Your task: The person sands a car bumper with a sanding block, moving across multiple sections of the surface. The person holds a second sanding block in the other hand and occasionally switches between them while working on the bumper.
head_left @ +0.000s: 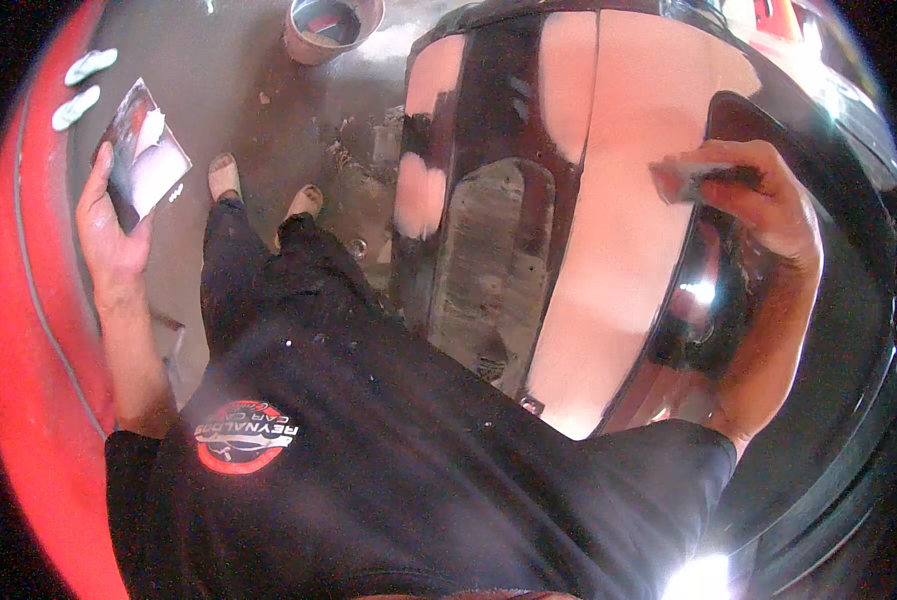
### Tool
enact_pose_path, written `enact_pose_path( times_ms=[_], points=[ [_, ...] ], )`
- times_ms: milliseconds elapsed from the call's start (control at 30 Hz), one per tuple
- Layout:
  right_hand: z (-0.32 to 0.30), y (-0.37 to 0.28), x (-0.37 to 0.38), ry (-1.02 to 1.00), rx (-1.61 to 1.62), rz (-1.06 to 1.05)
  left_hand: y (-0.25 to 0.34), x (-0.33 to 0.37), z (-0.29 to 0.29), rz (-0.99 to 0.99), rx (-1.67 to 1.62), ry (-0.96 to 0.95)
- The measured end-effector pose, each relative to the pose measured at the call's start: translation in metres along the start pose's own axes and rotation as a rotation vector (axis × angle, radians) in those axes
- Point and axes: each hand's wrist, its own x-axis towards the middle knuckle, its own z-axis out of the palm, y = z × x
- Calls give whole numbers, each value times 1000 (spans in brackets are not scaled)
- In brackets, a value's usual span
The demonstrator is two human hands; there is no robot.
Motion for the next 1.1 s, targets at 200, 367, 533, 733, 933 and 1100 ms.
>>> enact_pose_path(
  times_ms=[200,367,533,733,933,1100],
  points=[
    [30,-47,53,-178,-1230,-488,-16,1,-25,-71,-184,28],
    [34,-23,52,-229,-1504,-391,-26,-18,-34,-88,-236,46],
    [32,5,54,-236,-1532,-520,-25,-36,-37,16,16,271],
    [43,1,59,-255,-1533,-460,-30,-17,-32,-73,-198,134],
    [35,-1,43,-256,-1547,-442,-42,-17,-28,-116,-203,63],
    [40,10,70,-265,-1480,-536,-39,-6,-33,-135,-201,113]
  ],
)
